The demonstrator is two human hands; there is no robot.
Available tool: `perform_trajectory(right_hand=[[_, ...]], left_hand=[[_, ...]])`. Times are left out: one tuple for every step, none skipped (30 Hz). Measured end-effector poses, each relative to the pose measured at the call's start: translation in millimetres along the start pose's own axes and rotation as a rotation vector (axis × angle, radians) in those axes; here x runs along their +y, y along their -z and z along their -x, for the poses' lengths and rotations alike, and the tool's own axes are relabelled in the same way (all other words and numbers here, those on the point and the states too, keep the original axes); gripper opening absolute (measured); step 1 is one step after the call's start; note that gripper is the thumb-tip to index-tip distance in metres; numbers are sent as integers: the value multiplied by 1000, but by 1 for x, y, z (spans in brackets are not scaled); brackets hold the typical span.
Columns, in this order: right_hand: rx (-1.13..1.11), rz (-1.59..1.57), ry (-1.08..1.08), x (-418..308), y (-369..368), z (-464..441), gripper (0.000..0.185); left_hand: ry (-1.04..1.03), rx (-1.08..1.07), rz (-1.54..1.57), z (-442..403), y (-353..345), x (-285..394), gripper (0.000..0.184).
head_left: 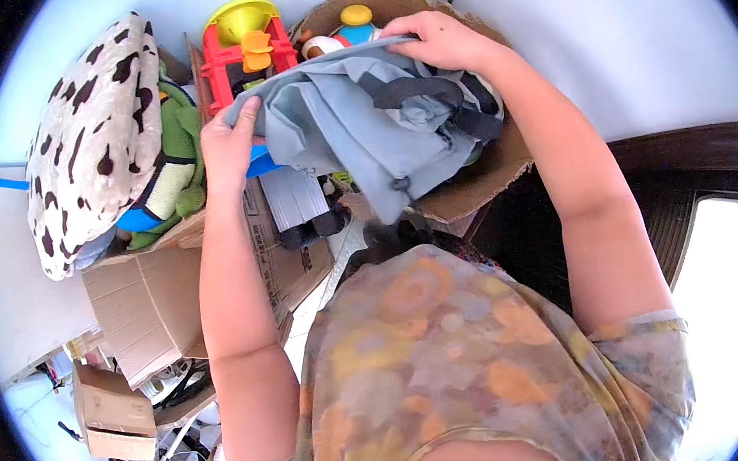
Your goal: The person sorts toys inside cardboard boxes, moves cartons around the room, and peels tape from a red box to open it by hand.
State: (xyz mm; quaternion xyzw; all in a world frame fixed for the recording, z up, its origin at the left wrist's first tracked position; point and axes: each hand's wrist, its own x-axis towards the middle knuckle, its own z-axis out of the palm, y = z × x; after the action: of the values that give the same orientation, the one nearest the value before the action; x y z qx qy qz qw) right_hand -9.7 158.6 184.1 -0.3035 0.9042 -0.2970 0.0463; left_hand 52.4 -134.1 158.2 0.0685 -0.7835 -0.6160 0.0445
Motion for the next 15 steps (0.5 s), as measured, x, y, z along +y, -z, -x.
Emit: perform_trajectory(right_hand=[[3, 1, 9, 0, 3, 0, 24], [-49, -13, -29, 0, 6, 2, 24], [-102, -28, -67, -3, 9, 3, 23], [-105, -75, -80, -6, 9, 4, 23], [-100, -74, -72, -10, 11, 5, 23], [-114, -122, -142, -16, 12, 5, 24], [-128, -171, -212, -21, 14, 7, 24], [-140, -175, -279, -27, 17, 8, 27], [-137, -172, -271, -22, 13, 8, 27], [-56, -328, -270, -15, 6, 10, 27], [24, -485, -269, -8, 1, 11, 28], [-4, -631, -311, -15, 5, 14, 29], [-4, -629, -304, -16, 5, 15, 29], [18, -648, -312, -13, 4, 16, 30], [39, -666, -320, -12, 3, 17, 30]], left_hand=[[-6, 7, -2, -1, 0, 0, 23], [-1, -17, 4, -1, 0, -1, 22], [6, -42, 9, -2, 0, 0, 21], [-2, -30, -40, -1, 0, 4, 21], [-9, -24, -43, -2, -1, 4, 21], [-13, 3, 31, -4, -3, -1, 20], [-17, 29, 104, -4, -4, -4, 20], [-16, 22, 123, -4, -5, -6, 20], [14, 15, 153, -3, -7, -5, 21], [17, 7, 211, -2, -9, -7, 22], [21, -3, 269, -1, -11, -11, 22], [41, 9, 236, 0, -13, -13, 24], [-11, -9, 268, 3, -17, -14, 25], [15, -3, 291, 8, -23, -15, 27], [42, 2, 314, 12, -27, -16, 29]])
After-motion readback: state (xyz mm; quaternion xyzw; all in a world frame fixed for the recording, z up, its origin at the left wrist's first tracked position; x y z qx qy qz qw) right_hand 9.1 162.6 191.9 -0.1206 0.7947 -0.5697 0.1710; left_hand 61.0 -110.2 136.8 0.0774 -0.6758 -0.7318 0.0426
